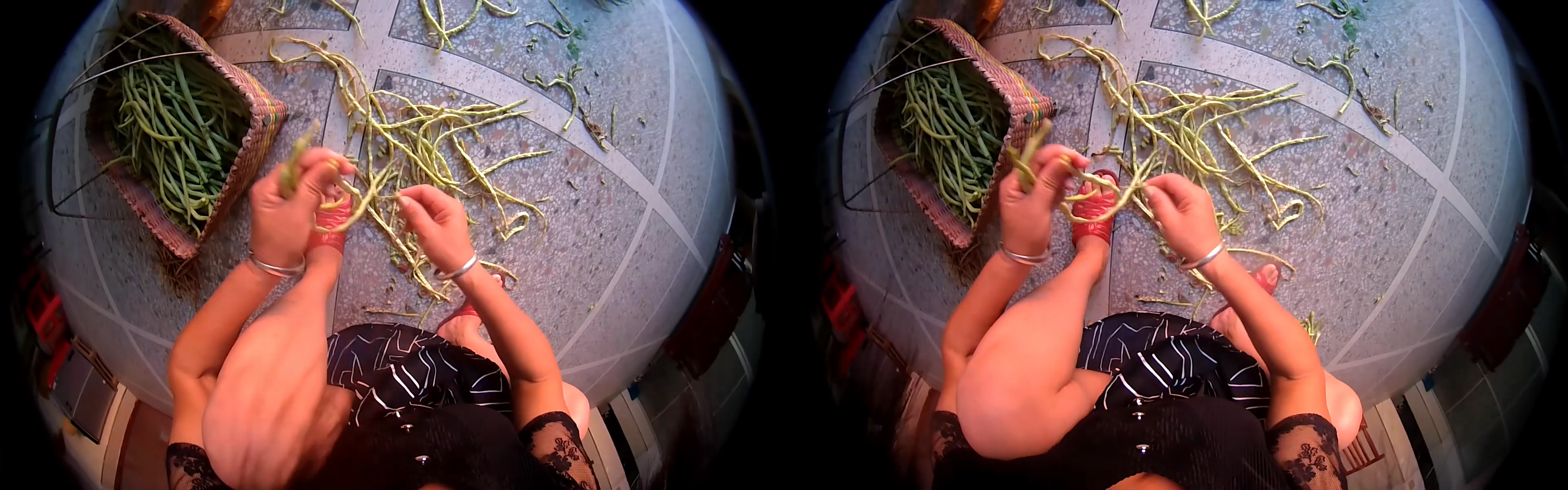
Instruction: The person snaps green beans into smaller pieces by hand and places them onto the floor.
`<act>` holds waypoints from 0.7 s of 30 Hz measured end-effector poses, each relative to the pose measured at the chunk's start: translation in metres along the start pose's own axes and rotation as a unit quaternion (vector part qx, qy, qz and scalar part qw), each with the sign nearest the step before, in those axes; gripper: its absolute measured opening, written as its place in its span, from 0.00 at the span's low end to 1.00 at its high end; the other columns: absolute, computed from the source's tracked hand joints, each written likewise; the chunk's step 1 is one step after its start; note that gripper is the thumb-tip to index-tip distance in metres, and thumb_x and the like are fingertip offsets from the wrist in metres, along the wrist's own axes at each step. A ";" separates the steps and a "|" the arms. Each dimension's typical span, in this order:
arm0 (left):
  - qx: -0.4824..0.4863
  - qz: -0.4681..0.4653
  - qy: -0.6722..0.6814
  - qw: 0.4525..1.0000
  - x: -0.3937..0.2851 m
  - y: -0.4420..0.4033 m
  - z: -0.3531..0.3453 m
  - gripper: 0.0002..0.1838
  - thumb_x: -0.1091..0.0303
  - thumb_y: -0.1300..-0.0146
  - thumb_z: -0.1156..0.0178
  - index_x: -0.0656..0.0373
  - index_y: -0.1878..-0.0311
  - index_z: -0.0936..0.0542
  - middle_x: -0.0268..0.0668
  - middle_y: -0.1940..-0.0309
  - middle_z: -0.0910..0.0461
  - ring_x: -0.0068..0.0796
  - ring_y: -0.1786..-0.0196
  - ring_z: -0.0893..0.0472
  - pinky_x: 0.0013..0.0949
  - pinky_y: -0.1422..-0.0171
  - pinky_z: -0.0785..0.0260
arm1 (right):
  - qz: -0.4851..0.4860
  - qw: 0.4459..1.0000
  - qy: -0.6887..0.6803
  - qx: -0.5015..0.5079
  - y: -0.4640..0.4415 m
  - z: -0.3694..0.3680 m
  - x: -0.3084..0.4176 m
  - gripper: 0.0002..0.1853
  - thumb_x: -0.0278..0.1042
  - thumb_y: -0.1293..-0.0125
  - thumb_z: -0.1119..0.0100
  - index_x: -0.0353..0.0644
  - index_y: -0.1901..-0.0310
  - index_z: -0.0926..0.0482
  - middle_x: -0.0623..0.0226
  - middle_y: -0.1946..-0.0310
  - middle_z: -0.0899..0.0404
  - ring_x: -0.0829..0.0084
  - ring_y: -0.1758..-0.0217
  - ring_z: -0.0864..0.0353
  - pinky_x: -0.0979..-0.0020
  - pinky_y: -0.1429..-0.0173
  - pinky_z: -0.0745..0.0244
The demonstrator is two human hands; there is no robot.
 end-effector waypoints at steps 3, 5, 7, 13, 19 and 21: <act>-0.032 -0.008 0.073 0.997 -0.012 -0.014 0.021 0.11 0.64 0.35 0.48 0.62 0.55 0.25 0.36 0.64 0.20 0.11 0.73 0.30 0.12 0.80 0.48 | 0.115 0.924 0.352 -0.095 -0.010 0.047 -0.007 0.05 0.27 0.46 0.43 0.41 0.67 0.22 0.56 0.69 0.23 0.60 0.65 0.23 0.65 0.61 0.29; -0.025 0.019 0.087 0.996 -0.010 -0.016 0.021 0.11 0.65 0.35 0.48 0.62 0.55 0.25 0.36 0.64 0.20 0.11 0.73 0.30 0.13 0.80 0.47 | 0.147 0.860 0.474 -0.116 -0.004 0.052 0.004 0.12 0.27 0.47 0.41 0.41 0.59 0.23 0.57 0.59 0.25 0.58 0.53 0.28 0.62 0.50 0.33; -0.022 0.062 0.099 0.993 -0.002 -0.013 0.017 0.11 0.65 0.35 0.48 0.61 0.55 0.25 0.36 0.64 0.21 0.11 0.72 0.30 0.13 0.80 0.46 | 0.242 0.879 0.399 -0.096 0.003 0.033 0.043 0.17 0.29 0.48 0.39 0.41 0.54 0.25 0.56 0.56 0.27 0.57 0.51 0.30 0.63 0.47 0.35; 0.028 0.105 0.203 0.973 0.004 -0.010 -0.010 0.10 0.69 0.36 0.47 0.63 0.55 0.25 0.37 0.65 0.21 0.12 0.71 0.28 0.16 0.69 0.35 | 0.303 0.937 0.165 0.056 0.012 -0.052 0.108 0.14 0.27 0.46 0.41 0.38 0.56 0.27 0.57 0.62 0.26 0.58 0.58 0.27 0.65 0.53 0.32; 0.043 0.140 0.164 0.975 0.021 -0.011 -0.016 0.13 0.67 0.37 0.46 0.62 0.51 0.26 0.32 0.64 0.21 0.09 0.73 0.31 0.12 0.76 0.44 | 0.295 0.937 0.166 0.090 -0.004 -0.057 0.108 0.07 0.22 0.44 0.43 0.37 0.62 0.27 0.61 0.71 0.29 0.65 0.68 0.28 0.69 0.63 0.33; 0.043 0.138 0.095 0.985 0.024 -0.016 -0.015 0.15 0.69 0.38 0.45 0.63 0.49 0.26 0.29 0.64 0.22 0.08 0.70 0.30 0.12 0.72 0.40 | 0.292 0.940 0.151 0.089 -0.010 -0.054 0.110 0.08 0.23 0.45 0.43 0.38 0.63 0.28 0.60 0.70 0.30 0.61 0.67 0.28 0.67 0.63 0.32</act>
Point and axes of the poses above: each hand's wrist, its own y-axis away from the middle knuckle, its own z-axis out of the back of the hand, x = y × z, the point moved 10 cm from there along -y, towards the middle knuckle
